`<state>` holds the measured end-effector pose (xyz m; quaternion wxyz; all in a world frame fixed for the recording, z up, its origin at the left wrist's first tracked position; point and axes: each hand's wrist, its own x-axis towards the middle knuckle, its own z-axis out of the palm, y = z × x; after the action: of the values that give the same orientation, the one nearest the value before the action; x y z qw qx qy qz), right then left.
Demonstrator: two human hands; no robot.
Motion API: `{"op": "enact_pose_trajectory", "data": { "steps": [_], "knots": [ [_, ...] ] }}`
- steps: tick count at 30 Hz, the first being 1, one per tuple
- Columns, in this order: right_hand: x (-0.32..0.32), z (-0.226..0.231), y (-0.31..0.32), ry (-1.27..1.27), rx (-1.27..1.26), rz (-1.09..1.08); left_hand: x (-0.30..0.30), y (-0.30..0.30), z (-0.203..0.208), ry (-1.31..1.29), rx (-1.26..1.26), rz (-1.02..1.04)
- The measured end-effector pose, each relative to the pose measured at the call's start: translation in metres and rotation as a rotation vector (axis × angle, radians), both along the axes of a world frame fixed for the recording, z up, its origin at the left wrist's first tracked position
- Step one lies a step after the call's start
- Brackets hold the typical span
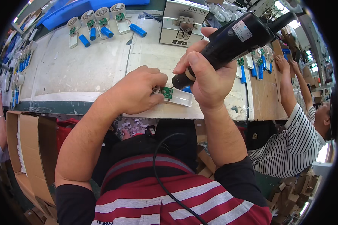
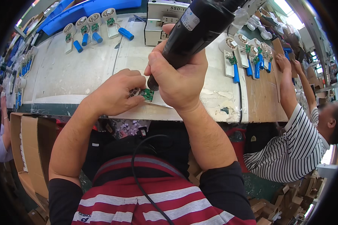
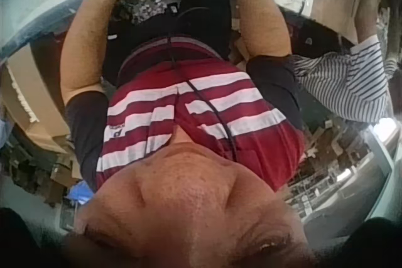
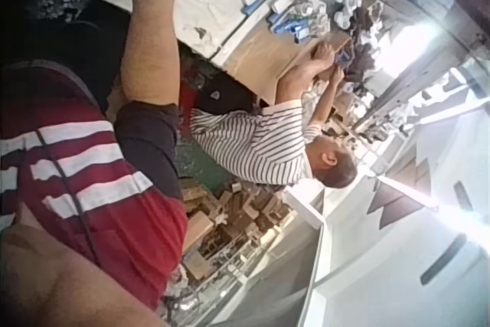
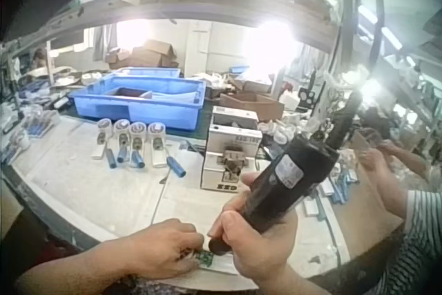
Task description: Assembling electronic components on circuit boards in a factory assembly line.
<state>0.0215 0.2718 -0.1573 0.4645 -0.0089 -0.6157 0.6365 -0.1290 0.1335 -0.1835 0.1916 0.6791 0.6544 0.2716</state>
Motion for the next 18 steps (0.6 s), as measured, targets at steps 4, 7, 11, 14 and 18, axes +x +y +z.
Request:
{"op": "enact_pose_trajectory", "data": {
  "steps": [4, 7, 11, 14, 18],
  "knots": [
    [-0.001, -0.002, -0.001, -0.006, -0.009, 0.022, 0.001, 0.000, 0.001, -0.009, -0.004, 0.002],
    [-0.002, -0.004, -0.003, -0.014, -0.012, 0.021, -0.001, 0.000, 0.000, 0.007, 0.016, -0.008],
    [-0.003, -0.008, -0.004, -0.010, -0.029, 0.026, -0.003, 0.002, -0.002, 0.017, 0.017, -0.014],
    [-0.002, -0.010, -0.006, -0.022, -0.018, 0.049, -0.004, 0.003, -0.008, 0.012, 0.039, -0.021],
    [-0.002, -0.017, -0.008, -0.027, 0.121, 0.029, -0.005, 0.003, -0.011, -0.001, 0.075, -0.028]
  ]
}}
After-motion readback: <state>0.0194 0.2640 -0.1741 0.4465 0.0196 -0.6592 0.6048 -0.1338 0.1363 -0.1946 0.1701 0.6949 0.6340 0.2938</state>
